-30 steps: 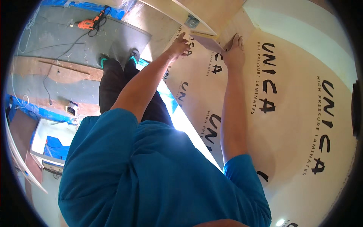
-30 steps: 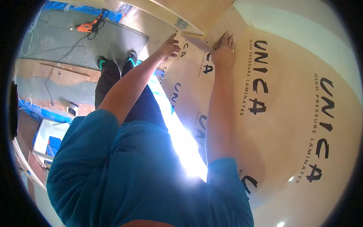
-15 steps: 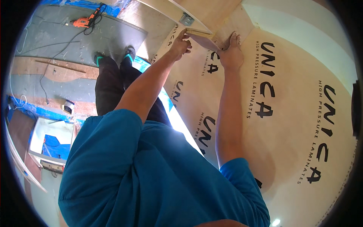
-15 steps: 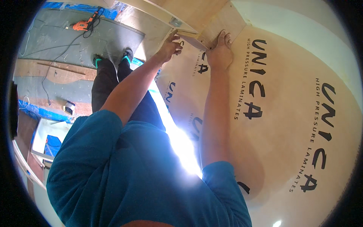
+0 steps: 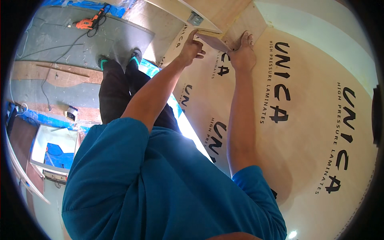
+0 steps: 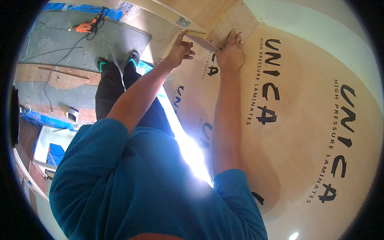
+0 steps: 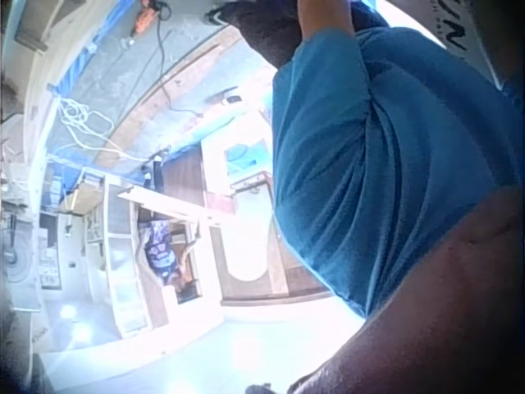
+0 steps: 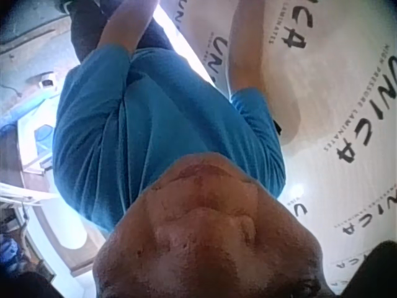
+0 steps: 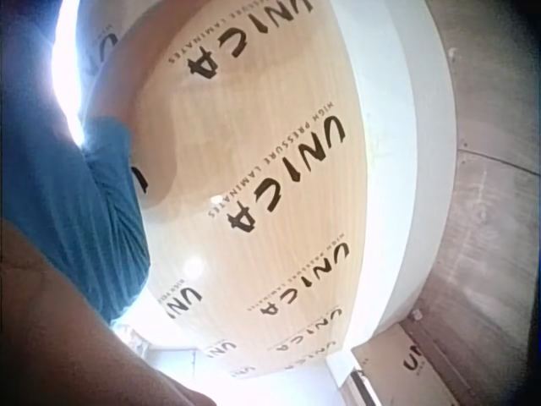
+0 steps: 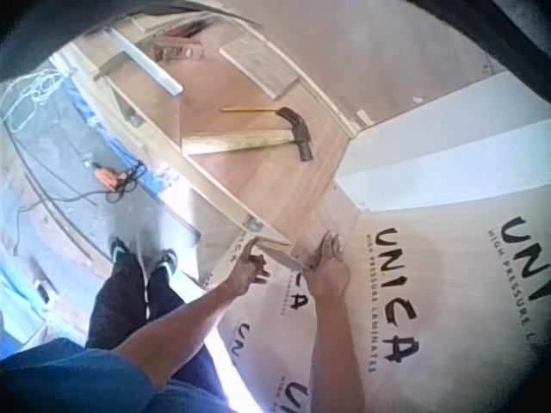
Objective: The person applies adhesive with a caulking gun to a wooden cabinet joint, positions a wooden piece, and secures it by hand and with a hammer.
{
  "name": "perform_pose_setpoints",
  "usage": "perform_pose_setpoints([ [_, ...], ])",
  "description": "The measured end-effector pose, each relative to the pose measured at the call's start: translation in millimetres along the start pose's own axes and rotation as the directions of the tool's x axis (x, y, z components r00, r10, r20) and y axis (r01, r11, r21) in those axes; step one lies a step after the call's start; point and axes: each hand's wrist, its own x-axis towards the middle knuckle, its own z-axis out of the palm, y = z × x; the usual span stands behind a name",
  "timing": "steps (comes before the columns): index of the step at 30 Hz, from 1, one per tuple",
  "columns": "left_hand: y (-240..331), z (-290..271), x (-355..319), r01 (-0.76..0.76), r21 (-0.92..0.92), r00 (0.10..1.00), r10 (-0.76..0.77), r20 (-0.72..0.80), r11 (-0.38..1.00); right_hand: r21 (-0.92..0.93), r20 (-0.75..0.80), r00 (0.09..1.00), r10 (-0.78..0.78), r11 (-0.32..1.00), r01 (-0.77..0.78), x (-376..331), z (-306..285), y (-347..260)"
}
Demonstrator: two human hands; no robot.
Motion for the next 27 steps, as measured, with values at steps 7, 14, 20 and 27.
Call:
perform_pose_setpoints([
  [7,4.4,7.2,-6.5,-0.002,0.003,1.000,0.002,0.001,1.000,-0.022,0.006,1.000,0.004,1.000,-0.004,0.8,-0.9,-2.0],
  [14,8.5,13.0,-16.7,-0.005,-0.001,0.999,0.005,0.042,1.000,-0.014,0.017,1.000,0.018,1.000,-0.018,0.4,-2.1,-2.9],
  [20,13.6,20.5,-25.2,-0.017,-0.065,0.995,0.023,0.093,0.998,-0.038,0.012,1.000,0.018,0.999,-0.017,-0.1,-3.7,-5.3],
  [27,21.3,31.2,-40.5,-0.036,-0.081,0.993,0.045,0.113,0.996,-0.046,0.001,1.000,0.012,0.999,-0.012,0.6,-0.3,-2.9],
])
